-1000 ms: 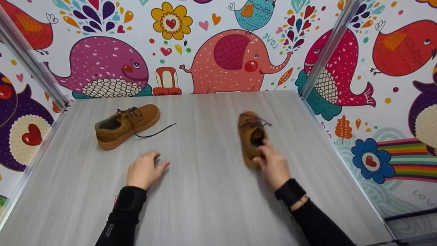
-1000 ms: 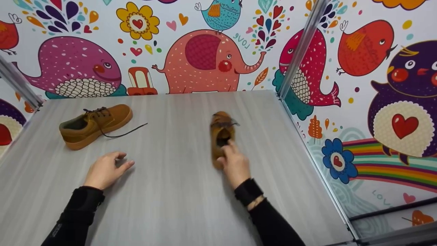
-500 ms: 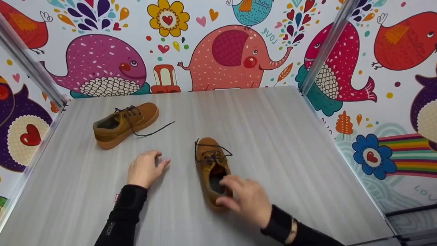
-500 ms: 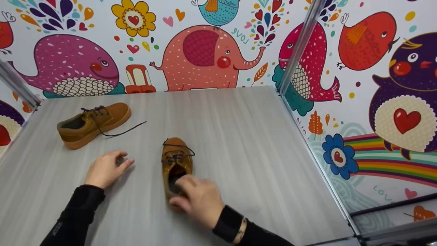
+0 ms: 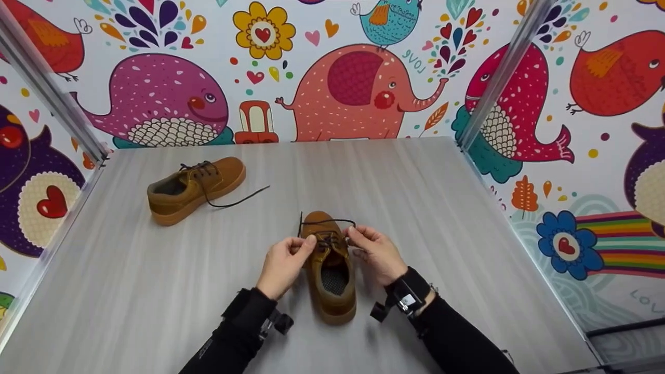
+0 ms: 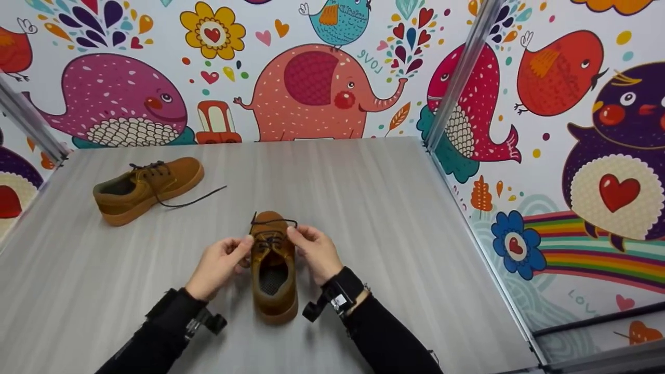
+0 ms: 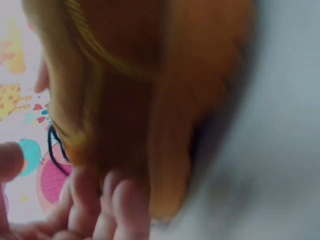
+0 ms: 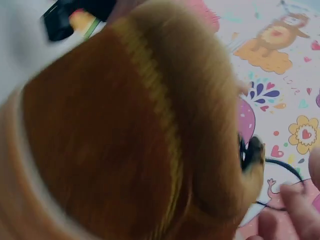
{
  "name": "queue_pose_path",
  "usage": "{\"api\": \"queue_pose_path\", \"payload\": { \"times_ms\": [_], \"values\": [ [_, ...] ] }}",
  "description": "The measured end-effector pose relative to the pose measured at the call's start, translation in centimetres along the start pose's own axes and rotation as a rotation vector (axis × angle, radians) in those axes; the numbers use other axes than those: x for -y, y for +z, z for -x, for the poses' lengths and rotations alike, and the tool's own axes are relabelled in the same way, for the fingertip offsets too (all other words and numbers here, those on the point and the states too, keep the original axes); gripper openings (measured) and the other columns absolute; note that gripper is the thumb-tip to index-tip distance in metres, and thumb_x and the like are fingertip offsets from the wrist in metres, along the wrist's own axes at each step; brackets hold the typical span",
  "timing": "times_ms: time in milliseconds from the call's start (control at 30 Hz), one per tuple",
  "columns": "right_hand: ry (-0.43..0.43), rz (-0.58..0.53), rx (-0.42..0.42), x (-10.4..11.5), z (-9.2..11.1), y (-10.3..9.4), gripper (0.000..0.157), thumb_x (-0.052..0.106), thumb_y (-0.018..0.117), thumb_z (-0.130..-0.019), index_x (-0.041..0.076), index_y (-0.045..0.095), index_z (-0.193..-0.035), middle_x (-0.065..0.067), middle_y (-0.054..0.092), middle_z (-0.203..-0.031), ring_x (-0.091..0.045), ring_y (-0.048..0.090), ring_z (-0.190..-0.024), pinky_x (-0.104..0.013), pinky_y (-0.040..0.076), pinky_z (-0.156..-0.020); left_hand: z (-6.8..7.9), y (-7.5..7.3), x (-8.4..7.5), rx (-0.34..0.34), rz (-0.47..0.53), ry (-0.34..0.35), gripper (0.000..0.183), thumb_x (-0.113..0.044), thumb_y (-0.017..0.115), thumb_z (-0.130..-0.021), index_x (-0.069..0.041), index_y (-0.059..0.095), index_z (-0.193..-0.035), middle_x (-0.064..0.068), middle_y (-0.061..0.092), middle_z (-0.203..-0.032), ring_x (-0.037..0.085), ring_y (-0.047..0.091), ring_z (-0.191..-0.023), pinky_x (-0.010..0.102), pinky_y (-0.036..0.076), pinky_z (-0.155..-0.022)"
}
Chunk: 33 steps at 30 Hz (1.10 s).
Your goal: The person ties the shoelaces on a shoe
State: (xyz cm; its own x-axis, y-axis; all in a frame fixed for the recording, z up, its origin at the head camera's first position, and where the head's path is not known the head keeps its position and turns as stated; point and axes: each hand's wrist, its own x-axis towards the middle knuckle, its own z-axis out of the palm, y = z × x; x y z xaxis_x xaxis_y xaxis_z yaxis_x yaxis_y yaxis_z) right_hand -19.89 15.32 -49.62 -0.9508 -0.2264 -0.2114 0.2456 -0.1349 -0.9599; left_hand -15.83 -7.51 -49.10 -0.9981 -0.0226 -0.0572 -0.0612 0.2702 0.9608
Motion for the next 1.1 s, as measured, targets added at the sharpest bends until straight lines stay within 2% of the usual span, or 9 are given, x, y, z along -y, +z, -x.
{"api": "queue_pose_path", "payload": {
  "times_ms": [167, 333, 467, 600, 700, 800, 867, 967, 1100],
  "values": [
    [-0.021, -0.091, 0.047, 0.2, 0.5, 0.2, 0.017, 0.029, 0.062, -0.109, 0.018, 0.073, -0.102, 0.003, 0.082, -0.108, -0.016, 0.07, -0.109, -0.04, 0.048, -0.102, -0.4, 0.8, -0.7, -0.018, 0.196, -0.111, 0.035, -0.026, 0.078, -0.099, 0.004, 0.068, -0.114, 0.005, 0.067, -0.094, 0.014, 0.059, -0.083, 0.024, 0.048, -0.07],
    [0.0, -0.058, 0.071, 0.4, 1.4, -0.5, 0.019, 0.027, 0.056, -0.11, 0.021, 0.064, -0.095, 0.005, 0.083, -0.107, -0.015, 0.072, -0.114, -0.046, 0.045, -0.109, -0.4, 1.3, -0.7, -0.049, 0.204, -0.133, 0.022, -0.013, 0.072, -0.097, 0.004, 0.069, -0.111, 0.005, 0.066, -0.096, 0.013, 0.057, -0.083, 0.023, 0.047, -0.071],
    [-0.006, -0.066, 0.074, 0.9, 1.7, -0.8, 0.02, 0.026, 0.053, -0.111, 0.02, 0.067, -0.098, 0.002, 0.083, -0.11, -0.016, 0.072, -0.113, -0.045, 0.046, -0.109, -0.3, 1.6, -0.7, -0.054, 0.272, -0.082, 0.015, -0.008, 0.062, -0.099, 0.003, 0.063, -0.11, 0.004, 0.066, -0.098, 0.012, 0.057, -0.086, 0.023, 0.045, -0.073],
    [-0.063, -0.113, 0.052, 1.6, 1.2, -0.7, 0.024, 0.024, 0.052, -0.112, 0.016, 0.072, -0.104, 0.001, 0.08, -0.108, -0.018, 0.069, -0.108, -0.041, 0.047, -0.103, -0.7, 1.8, -1.3, 0.04, 0.365, 0.017, 0.018, -0.005, 0.059, -0.104, 0.005, 0.058, -0.118, 0.01, 0.073, -0.102, 0.012, 0.066, -0.094, 0.022, 0.051, -0.079],
    [-0.152, -0.107, 0.073, 2.3, 0.4, -0.1, 0.023, 0.02, 0.052, -0.113, 0.018, 0.073, -0.103, 0.004, 0.08, -0.108, -0.017, 0.067, -0.111, -0.037, 0.046, -0.102, -1.1, 1.7, -1.9, 0.124, 0.325, 0.079, 0.029, -0.009, 0.065, -0.104, 0.007, 0.062, -0.127, 0.013, 0.073, -0.106, 0.013, 0.066, -0.094, 0.022, 0.052, -0.08],
    [-0.269, -0.038, 0.128, 3.0, -0.4, 0.8, 0.017, 0.016, 0.057, -0.111, 0.021, 0.072, -0.104, 0.007, 0.08, -0.115, -0.014, 0.068, -0.119, -0.035, 0.046, -0.106, -1.5, 2.0, -2.5, 0.154, 0.198, 0.152, 0.036, -0.018, 0.076, -0.1, 0.003, 0.067, -0.128, 0.012, 0.073, -0.11, 0.013, 0.064, -0.094, 0.022, 0.051, -0.08],
    [-0.335, 0.017, 0.176, 3.4, -1.0, 1.4, 0.012, 0.015, 0.06, -0.11, 0.021, 0.071, -0.107, 0.006, 0.078, -0.123, -0.013, 0.067, -0.124, -0.034, 0.046, -0.11, -1.7, 2.4, -2.8, 0.137, 0.104, 0.203, 0.037, -0.023, 0.08, -0.098, 0.0, 0.07, -0.125, 0.011, 0.074, -0.109, 0.013, 0.065, -0.091, 0.022, 0.051, -0.078],
    [-0.383, 0.095, 0.212, 3.6, -1.7, 2.0, 0.01, 0.016, 0.06, -0.11, 0.019, 0.069, -0.111, -0.002, 0.073, -0.134, -0.013, 0.067, -0.124, -0.033, 0.048, -0.11, -1.8, 3.1, -3.1, 0.075, -0.005, 0.256, 0.025, -0.024, 0.079, -0.098, -0.006, 0.075, -0.114, 0.007, 0.077, -0.1, 0.011, 0.064, -0.082, 0.022, 0.05, -0.073],
    [-0.388, 0.22, 0.216, 3.5, -2.6, 2.2, 0.016, 0.017, 0.05, -0.114, 0.012, 0.065, -0.111, -0.019, 0.062, -0.149, -0.01, 0.066, -0.1, -0.027, 0.053, -0.092, -1.6, 3.6, -3.4, 0.024, -0.037, 0.285, 0.012, -0.019, 0.072, -0.102, -0.008, 0.075, -0.105, 0.005, 0.075, -0.091, 0.009, 0.06, -0.074, 0.022, 0.047, -0.067]
  ]
}}
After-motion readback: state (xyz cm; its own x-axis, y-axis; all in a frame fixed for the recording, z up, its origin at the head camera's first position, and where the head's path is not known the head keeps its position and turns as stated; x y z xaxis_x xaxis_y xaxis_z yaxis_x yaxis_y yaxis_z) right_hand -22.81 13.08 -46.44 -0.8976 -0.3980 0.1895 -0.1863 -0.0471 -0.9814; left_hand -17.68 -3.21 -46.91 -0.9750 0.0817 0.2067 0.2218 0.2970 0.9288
